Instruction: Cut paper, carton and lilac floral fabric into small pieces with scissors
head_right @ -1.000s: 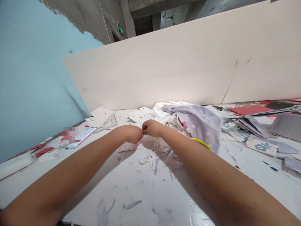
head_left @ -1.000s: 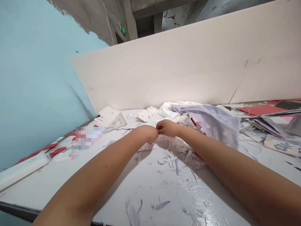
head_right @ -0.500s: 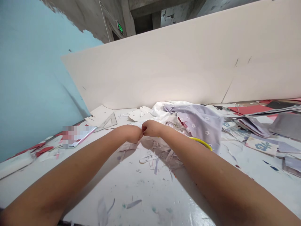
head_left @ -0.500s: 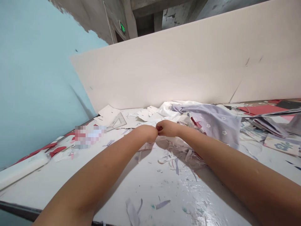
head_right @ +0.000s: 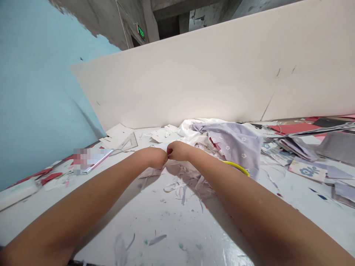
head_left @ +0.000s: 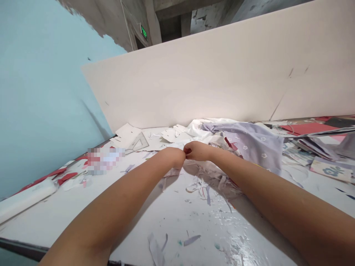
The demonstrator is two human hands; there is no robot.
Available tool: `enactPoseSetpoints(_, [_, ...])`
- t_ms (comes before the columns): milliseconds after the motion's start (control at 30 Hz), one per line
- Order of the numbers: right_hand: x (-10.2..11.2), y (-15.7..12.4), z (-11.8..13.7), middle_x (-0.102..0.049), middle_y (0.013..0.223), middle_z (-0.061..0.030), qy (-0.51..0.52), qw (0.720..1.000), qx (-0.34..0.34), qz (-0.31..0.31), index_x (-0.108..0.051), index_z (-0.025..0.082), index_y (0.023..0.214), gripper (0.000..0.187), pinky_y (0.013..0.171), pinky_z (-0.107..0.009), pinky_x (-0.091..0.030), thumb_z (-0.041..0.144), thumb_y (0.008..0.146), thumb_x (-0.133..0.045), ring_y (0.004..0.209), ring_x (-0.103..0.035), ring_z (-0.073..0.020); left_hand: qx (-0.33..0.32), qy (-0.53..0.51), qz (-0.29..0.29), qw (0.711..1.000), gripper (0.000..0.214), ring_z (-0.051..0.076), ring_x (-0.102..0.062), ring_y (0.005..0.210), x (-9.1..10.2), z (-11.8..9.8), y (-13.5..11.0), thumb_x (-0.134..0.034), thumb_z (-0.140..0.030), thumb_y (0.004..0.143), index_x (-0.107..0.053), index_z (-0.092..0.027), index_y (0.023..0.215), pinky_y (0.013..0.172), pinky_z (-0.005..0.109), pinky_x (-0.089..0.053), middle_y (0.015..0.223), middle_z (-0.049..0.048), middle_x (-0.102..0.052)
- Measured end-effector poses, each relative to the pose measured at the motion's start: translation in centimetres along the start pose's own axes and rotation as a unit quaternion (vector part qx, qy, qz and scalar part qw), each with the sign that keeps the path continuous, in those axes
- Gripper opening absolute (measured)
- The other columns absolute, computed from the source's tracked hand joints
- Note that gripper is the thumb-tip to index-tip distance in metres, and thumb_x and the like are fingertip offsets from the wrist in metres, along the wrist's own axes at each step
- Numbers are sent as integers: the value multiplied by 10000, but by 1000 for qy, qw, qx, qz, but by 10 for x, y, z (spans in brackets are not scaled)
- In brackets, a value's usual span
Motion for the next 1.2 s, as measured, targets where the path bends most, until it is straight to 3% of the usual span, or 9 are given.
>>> enactPoseSetpoints(633, [-2,1,-1,-668,828,-29,-3,1000,2,-6,-651,183,804,168,560,-208,-394,225,673,-553,715,-574,-151,17,-18,-22,999,207,218,-576,720,-1,10,-9,-549,-231,644,-624,-182,831,619,304,-439,844,93,-641])
enactPoseSetpoints(900, [-1,0,-1,-664,818,-25,-7,1000,11,-7,-642,188,798,171,545,-204,-393,219,683,-520,693,-570,-143,-3,-70,-28,997,319,202,-568,747,3,25,-29,-518,-292,679,-579,-257,989,582,287,-427,992,60,-624])
enactPoseSetpoints(1200, [-14,-16,37,-656,744,-8,-49,995,78,30,-652,214,735,148,488,-205,-337,287,681,-535,616,-544,-131,-16,-121,-89,989,188,174,-551,690,-26,44,-59,-440,-271,722,-583,-245,841,534,263,-360,888,38,-621])
Point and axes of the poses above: each hand's wrist, its own y-axis towards the middle knuckle, its own x-axis out of the back of the hand, z = x × y, the point moved 2 cm from there along y, towards the middle knuckle
